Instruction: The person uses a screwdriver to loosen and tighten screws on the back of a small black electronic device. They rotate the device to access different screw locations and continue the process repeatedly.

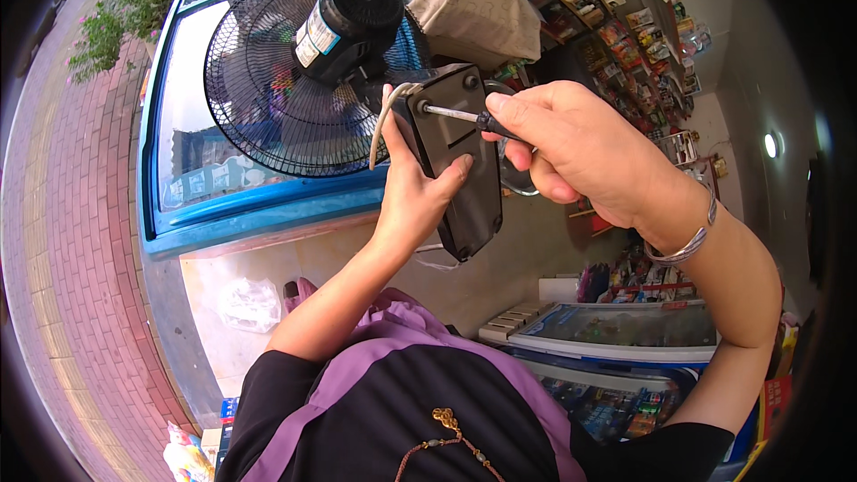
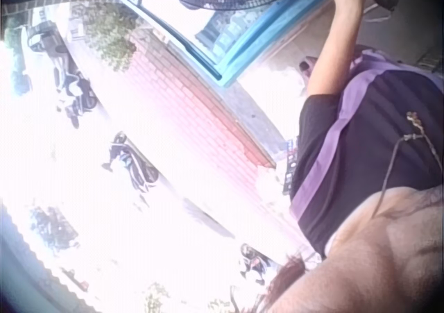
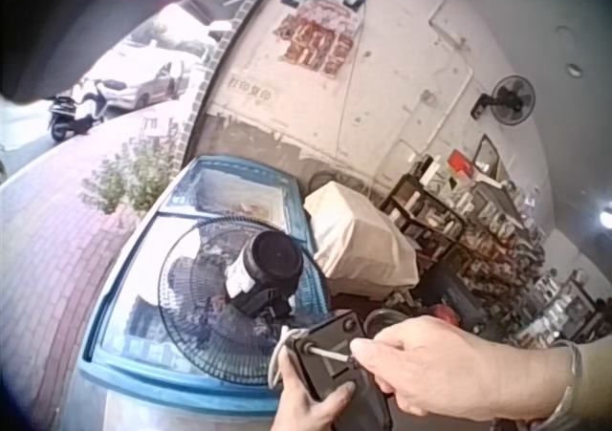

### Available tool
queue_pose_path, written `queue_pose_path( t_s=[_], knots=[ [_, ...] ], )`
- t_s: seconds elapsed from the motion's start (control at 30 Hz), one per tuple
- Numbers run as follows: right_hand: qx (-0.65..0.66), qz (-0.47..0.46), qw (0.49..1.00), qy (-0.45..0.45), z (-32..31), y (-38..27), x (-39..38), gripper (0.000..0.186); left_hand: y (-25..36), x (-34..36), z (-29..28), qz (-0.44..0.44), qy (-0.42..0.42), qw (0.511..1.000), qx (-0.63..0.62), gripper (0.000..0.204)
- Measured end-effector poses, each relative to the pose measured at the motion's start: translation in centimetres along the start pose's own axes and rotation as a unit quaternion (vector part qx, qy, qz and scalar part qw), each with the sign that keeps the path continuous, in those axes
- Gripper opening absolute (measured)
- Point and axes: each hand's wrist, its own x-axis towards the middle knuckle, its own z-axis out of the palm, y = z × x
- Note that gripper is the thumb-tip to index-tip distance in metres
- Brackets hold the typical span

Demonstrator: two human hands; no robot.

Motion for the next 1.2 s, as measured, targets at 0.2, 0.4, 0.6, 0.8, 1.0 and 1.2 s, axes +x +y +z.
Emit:
queue_pose_path(
  t_s=[0.2,0.4,0.6,0.8,1.0,1.2],
  knots=[
    [-0.461,-0.327,0.811,0.154,0.8,1.7,1.3,0.026,0.1,-0.2,0.1,-0.004,0.008,1.000,0.014,0.093],
    [-0.688,-0.550,0.428,0.204,0.2,2.5,1.4,0.038,0.2,-0.1,0.0,-0.015,-0.021,0.999,0.039,0.105],
    [-0.420,-0.434,0.770,0.205,0.9,2.4,0.3,0.032,-0.3,0.2,0.1,0.008,-0.011,1.000,0.023,0.093],
    [-0.030,-0.181,0.975,0.127,1.4,1.8,-0.3,0.023,0.3,0.0,-0.3,-0.035,-0.019,0.999,-0.009,0.103],
    [0.020,-0.147,0.979,0.137,2.0,2.2,-0.9,0.032,0.0,-0.1,-0.4,-0.030,-0.026,0.999,0.000,0.104],
    [-0.235,-0.223,0.930,0.175,0.3,2.0,0.1,0.055,0.5,-0.2,-0.3,-0.029,-0.021,0.999,0.018,0.104]
  ],
)
